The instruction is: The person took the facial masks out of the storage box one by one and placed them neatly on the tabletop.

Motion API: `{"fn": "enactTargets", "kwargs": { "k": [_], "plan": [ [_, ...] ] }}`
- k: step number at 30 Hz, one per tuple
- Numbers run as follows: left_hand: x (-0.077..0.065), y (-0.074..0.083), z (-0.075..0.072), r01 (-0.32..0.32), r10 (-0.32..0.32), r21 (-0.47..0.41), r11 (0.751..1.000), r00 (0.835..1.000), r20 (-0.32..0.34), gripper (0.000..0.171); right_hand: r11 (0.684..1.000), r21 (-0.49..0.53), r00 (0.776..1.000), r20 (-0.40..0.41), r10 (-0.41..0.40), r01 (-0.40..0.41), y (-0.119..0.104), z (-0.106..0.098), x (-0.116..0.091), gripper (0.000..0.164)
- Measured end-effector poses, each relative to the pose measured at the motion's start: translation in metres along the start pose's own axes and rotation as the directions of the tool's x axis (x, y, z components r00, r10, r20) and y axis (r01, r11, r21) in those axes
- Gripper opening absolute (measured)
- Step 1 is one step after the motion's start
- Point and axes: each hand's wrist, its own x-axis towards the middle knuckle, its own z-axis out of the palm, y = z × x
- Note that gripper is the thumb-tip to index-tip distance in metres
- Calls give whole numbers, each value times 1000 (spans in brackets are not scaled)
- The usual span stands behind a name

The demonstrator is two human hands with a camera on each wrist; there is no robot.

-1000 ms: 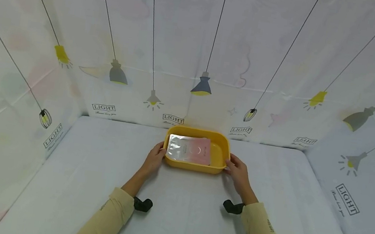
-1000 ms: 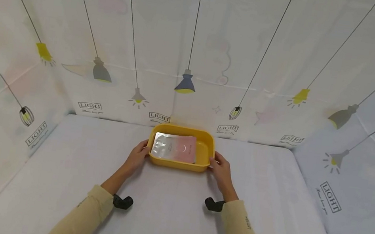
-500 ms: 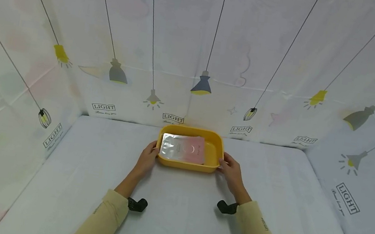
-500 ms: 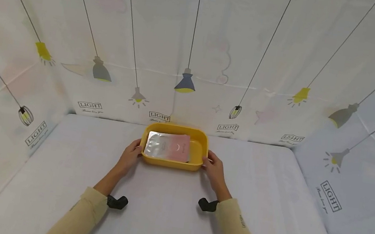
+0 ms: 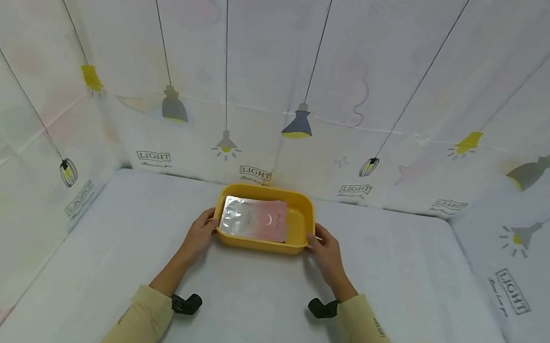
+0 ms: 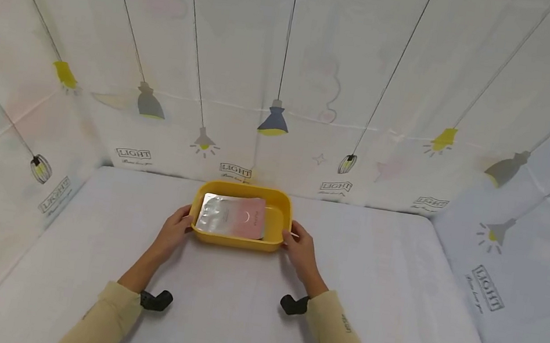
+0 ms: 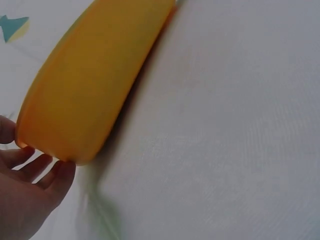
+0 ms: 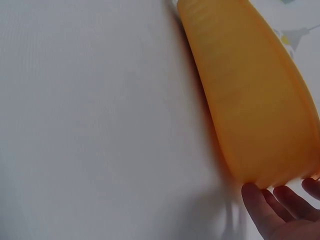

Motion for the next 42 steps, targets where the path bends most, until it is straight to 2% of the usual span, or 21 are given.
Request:
{"fn": "enactTargets", "kwargs": {
  "k": [13, 20, 27, 31, 36, 42],
  "plan": [
    [-4, 3, -33, 21, -21, -24, 1000, 1000, -7, 46, 998, 10, 996, 68, -66, 66, -7, 29, -3, 49],
    [-11, -2, -55, 51, -51, -11, 999, 998, -36, 47, 998, 22, 986, 154, -68, 65, -38, 45, -21, 54],
    [-20, -5, -77, 86, -85, 1, 996, 993, -80, 49, 995, 0, 982, 160, -103, 104, -21, 71, -9, 54],
    [-24, -8, -88, 98, -99, -17, 995, 992, -80, 50, 993, -4, 983, 146, -114, 116, -19, 83, -7, 53],
    [-25, -12, -99, 124, -125, -20, 992, 988, -95, 50, 991, -5, 977, 172, -128, 131, -19, 93, -7, 52],
    [-26, -17, -105, 143, -147, -48, 989, 985, -90, 50, 996, -31, 983, 167, -81, 87, -14, 100, -7, 54]
  ]
}}
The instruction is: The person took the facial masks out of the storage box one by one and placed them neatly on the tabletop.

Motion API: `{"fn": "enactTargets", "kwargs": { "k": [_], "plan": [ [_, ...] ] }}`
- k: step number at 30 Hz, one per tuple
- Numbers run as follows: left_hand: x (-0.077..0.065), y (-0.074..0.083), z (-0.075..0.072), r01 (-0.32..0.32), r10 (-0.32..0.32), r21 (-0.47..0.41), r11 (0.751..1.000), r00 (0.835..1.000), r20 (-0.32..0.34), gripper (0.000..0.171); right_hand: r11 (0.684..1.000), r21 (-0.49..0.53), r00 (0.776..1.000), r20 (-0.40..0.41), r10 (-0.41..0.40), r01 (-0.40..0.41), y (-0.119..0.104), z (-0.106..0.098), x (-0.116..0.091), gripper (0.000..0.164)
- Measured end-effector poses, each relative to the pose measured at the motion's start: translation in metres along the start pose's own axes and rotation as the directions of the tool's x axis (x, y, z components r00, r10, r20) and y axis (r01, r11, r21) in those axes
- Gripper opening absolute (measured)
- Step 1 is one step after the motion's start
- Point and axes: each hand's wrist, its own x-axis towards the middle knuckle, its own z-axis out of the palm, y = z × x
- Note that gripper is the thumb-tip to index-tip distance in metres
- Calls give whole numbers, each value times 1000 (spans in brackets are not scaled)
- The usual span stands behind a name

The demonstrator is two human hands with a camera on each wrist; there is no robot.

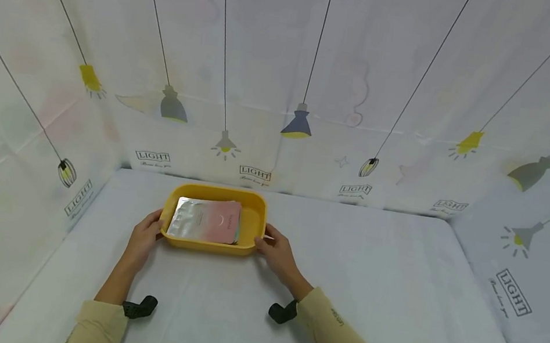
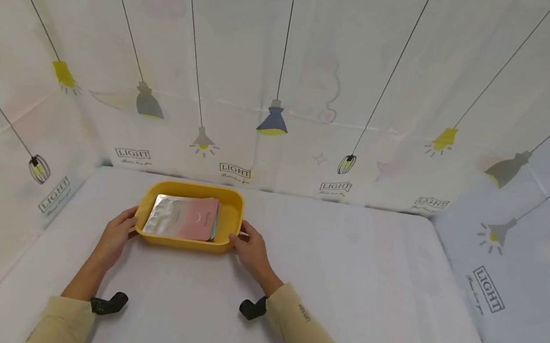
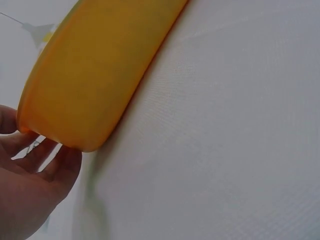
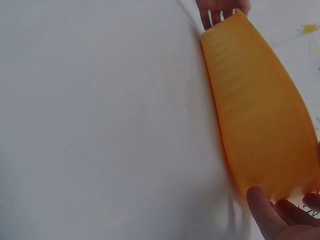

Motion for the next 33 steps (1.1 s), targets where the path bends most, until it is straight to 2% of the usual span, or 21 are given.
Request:
{"fn": "enactTargets", "kwargs": {
  "k": [4, 7, 13, 23, 29, 33],
  "plan": [
    [-1, 0, 0, 10, -10, -6, 1000, 1000, 0, 51, 1000, -15, 1000, 0, 18, -18, 0, 0, 0, 55],
    [-3, 0, 0, 18, -19, -21, 1000, 1000, -14, 50, 1000, -22, 1000, 14, -8, 8, 0, -1, -1, 53],
    [-3, 1, 2, -4, 1, -68, 998, 999, -51, 48, 999, -34, 1000, -4, 6, -6, -9, -6, -6, 51],
    [-2, 1, 3, -16, 7, -76, 997, 994, -113, 47, 992, -125, 1000, -18, -14, 11, -13, -14, -3, 44],
    [-2, 2, 4, -14, 3, -72, 997, 989, -148, 45, 981, -187, 997, -55, 50, -60, -26, -27, -1, 40],
    [-2, 0, 5, -29, 17, -73, 997, 987, -158, 44, 970, -231, 996, -44, 73, -82, -35, -39, 1, 41]
  ]
}}
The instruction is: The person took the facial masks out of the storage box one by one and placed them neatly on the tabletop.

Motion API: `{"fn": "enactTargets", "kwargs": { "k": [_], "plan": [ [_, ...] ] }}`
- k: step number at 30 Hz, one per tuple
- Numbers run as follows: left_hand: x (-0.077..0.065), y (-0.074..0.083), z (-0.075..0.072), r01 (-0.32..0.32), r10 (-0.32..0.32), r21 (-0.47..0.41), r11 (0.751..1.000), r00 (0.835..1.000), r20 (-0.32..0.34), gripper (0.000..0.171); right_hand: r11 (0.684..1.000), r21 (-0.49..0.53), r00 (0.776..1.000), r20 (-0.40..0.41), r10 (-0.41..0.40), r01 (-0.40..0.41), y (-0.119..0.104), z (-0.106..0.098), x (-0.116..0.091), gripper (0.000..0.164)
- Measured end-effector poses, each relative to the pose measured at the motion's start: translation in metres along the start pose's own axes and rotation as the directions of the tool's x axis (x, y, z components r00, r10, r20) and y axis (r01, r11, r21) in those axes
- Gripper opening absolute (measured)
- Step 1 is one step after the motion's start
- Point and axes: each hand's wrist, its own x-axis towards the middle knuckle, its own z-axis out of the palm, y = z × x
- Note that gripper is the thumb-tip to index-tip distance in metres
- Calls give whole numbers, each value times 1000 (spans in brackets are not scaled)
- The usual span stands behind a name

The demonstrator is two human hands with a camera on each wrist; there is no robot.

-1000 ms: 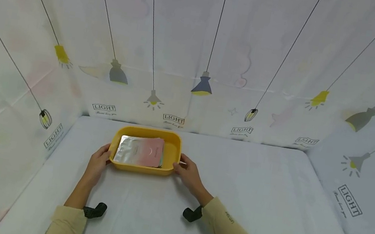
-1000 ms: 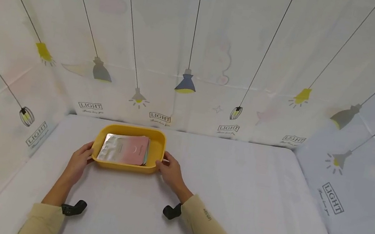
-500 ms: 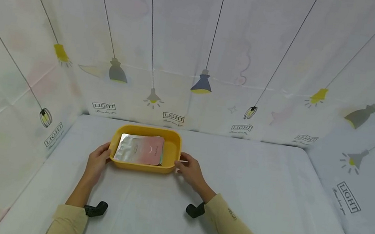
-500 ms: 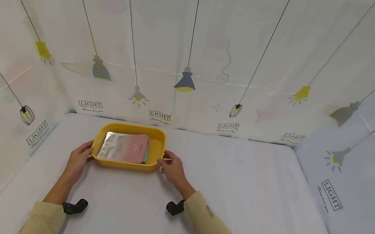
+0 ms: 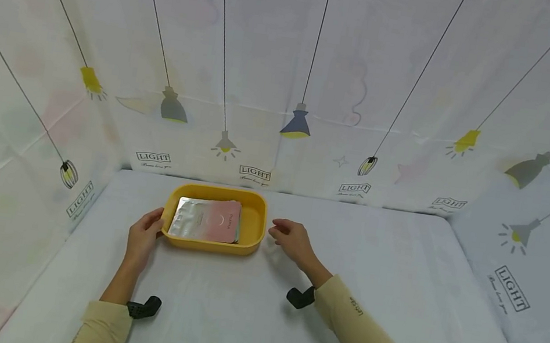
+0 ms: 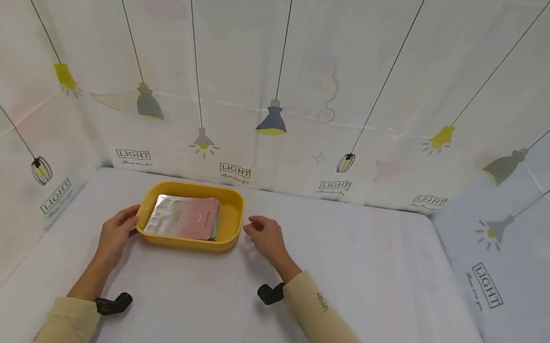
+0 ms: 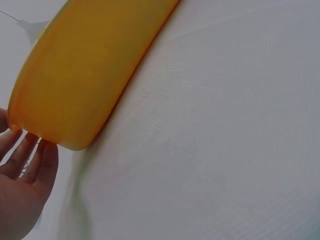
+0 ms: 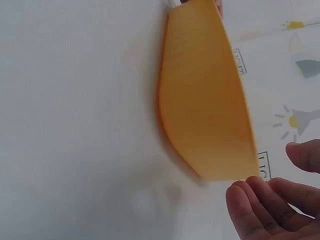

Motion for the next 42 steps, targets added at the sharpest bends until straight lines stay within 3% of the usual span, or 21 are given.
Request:
{"fn": "enactTargets", "kwargs": {
  "k": [7, 13, 26, 34, 42],
  "plan": [
    [-1, -9, 4, -20, 20, 6, 1000, 999, -34, 42, 999, -35, 999, 35, 10, -9, -16, -14, 7, 36],
    [-1, -11, 7, -28, 27, -17, 999, 999, -46, 40, 999, -35, 998, 59, 36, -34, -32, -12, 14, 36],
    [-2, -7, 4, -42, 39, -36, 998, 996, -76, 41, 996, 0, 989, 118, 89, -89, -60, 26, 35, 36],
    [0, -6, 3, -33, 33, 4, 999, 996, -82, 41, 990, -29, 971, 193, 143, -140, -63, 46, 44, 30],
    [-1, -6, 3, -35, 32, -26, 999, 997, -74, 41, 982, -72, 970, 161, 184, -174, -63, 64, 45, 23]
  ]
}}
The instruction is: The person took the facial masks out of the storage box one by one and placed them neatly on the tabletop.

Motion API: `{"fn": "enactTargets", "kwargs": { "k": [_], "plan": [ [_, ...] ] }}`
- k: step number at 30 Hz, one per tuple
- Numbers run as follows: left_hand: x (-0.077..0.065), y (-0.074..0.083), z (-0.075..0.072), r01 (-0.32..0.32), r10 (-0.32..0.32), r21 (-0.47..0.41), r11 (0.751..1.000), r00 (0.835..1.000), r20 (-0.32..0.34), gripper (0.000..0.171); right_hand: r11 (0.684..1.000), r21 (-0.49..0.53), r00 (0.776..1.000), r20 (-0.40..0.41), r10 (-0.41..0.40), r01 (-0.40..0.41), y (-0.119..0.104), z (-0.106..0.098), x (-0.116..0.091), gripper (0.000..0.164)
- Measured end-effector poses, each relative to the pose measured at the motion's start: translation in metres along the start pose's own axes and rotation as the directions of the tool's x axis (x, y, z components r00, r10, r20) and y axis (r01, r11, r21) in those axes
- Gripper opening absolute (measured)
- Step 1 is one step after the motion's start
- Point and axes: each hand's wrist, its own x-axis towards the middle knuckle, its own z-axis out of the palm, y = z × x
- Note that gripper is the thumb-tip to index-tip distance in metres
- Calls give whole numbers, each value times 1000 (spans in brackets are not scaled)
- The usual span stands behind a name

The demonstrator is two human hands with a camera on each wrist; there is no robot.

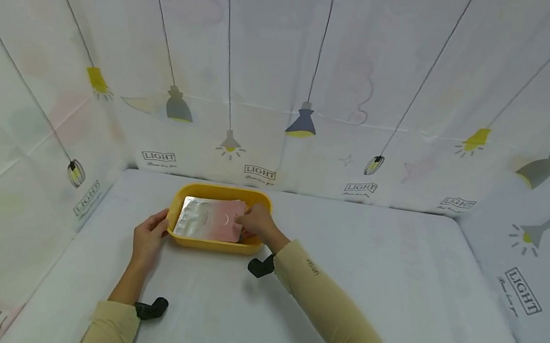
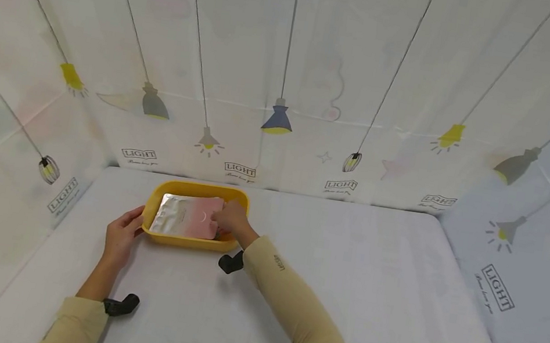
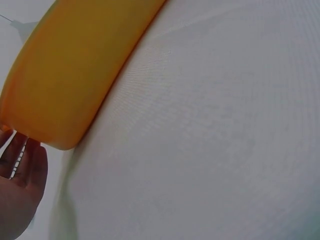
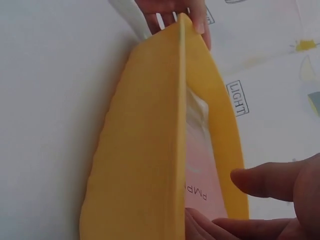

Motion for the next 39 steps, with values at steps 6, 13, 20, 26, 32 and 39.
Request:
{"fn": "enactTargets", "kwargs": {
  "k": [6, 13, 20, 26, 32, 39],
  "plan": [
    [1, -1, -1, -15, 15, -13, 1000, 1000, -4, 41, 998, -14, 998, -47, 53, -53, -5, 5, 1, 20],
    [1, -2, -1, -17, 17, 1, 1000, 1000, -10, 40, 998, 48, 992, -116, 53, -48, -4, 13, 1, 12],
    [1, -1, -1, -9, 9, -8, 1000, 1000, -1, 41, 995, 97, 983, -183, 19, -2, -5, 22, -3, 11],
    [2, 0, -1, -7, 7, -11, 1000, 1000, -4, 41, 992, 121, 973, -230, 9, 20, -4, 26, -3, 17],
    [3, 1, -2, -14, 14, 14, 1000, 1000, -11, 41, 984, 167, 973, -232, -16, 56, -4, 28, -5, 17],
    [3, -3, -3, -17, 17, -14, 1000, 1000, 1, 40, 954, 275, 979, -190, -71, 122, -1, 23, -9, 21]
  ]
}}
